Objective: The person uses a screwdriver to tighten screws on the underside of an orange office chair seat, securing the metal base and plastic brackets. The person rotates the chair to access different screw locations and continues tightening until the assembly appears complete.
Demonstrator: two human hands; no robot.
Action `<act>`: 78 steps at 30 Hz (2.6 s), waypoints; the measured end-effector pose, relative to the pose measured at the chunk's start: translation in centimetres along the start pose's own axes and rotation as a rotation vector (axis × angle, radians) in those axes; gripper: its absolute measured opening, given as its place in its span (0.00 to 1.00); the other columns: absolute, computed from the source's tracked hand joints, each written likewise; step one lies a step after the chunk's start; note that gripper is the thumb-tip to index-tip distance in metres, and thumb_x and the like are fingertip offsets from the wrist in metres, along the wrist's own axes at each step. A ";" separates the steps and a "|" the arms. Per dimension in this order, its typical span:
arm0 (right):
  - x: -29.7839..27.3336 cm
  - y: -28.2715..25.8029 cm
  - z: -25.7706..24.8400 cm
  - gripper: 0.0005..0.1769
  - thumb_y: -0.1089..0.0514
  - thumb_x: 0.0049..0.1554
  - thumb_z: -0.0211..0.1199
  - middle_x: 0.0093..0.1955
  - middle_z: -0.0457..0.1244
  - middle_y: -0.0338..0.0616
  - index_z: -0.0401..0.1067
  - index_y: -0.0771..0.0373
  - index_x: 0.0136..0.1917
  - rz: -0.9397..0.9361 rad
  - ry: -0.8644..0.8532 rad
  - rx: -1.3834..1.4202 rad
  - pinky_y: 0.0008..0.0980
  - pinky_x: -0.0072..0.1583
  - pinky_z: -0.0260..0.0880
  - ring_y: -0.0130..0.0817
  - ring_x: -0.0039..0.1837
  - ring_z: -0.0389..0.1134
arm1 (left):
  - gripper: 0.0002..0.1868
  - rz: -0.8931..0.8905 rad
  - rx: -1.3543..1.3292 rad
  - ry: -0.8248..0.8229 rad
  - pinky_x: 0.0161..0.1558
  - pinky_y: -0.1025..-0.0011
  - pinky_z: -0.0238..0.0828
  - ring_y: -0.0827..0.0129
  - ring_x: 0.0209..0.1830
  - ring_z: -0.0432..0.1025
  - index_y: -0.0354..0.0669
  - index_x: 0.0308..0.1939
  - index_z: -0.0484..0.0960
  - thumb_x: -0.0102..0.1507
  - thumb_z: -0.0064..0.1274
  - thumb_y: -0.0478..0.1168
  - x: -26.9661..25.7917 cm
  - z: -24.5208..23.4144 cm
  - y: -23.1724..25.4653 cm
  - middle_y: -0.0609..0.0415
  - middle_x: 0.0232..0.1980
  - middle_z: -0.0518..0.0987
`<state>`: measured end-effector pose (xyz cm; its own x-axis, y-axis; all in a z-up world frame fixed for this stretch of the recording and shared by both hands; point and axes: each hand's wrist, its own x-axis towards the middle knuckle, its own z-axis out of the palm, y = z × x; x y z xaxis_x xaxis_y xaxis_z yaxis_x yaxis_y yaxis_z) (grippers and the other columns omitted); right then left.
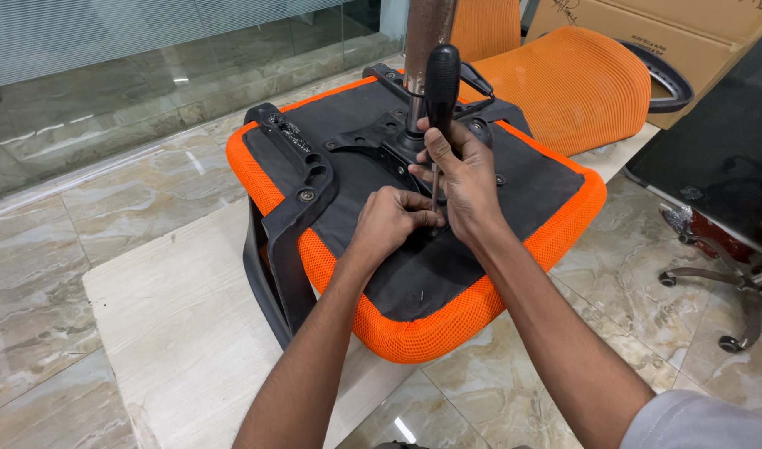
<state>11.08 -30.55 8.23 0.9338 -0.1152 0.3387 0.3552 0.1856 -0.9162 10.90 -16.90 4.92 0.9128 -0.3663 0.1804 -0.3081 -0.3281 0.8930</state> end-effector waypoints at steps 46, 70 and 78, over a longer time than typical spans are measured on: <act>-0.9 0.3 -1.3 0.14 0.52 0.66 0.58 0.49 0.64 0.35 0.72 0.63 0.58 0.068 -0.077 -0.028 0.29 0.52 0.71 0.22 0.48 0.64 | 0.18 -0.051 0.167 -0.017 0.41 0.67 0.74 0.65 0.33 0.81 0.45 0.40 0.91 0.50 0.71 0.50 -0.4 0.1 0.6 0.50 0.32 0.87; -0.7 0.8 -1.4 0.17 0.46 0.67 0.56 0.47 0.64 0.37 0.70 0.62 0.58 0.049 -0.063 0.018 0.28 0.49 0.69 0.24 0.44 0.64 | 0.13 0.088 -0.055 -0.042 0.42 0.71 0.76 0.71 0.33 0.81 0.42 0.40 0.91 0.53 0.68 0.43 0.4 0.0 -0.9 0.53 0.34 0.88; -1.2 0.0 -1.3 0.23 0.43 0.61 0.58 0.46 0.66 0.38 0.70 0.58 0.63 -0.023 -0.098 -0.045 0.27 0.47 0.71 0.26 0.42 0.67 | 0.15 0.055 0.068 -0.036 0.40 0.69 0.75 0.70 0.32 0.80 0.43 0.39 0.91 0.53 0.70 0.45 0.4 0.2 -0.9 0.51 0.33 0.87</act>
<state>9.92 -31.67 7.51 0.9261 -0.0223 0.3767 0.3759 0.1395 -0.9161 11.45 -16.90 4.13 0.8841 -0.4164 0.2123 -0.3761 -0.3642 0.8520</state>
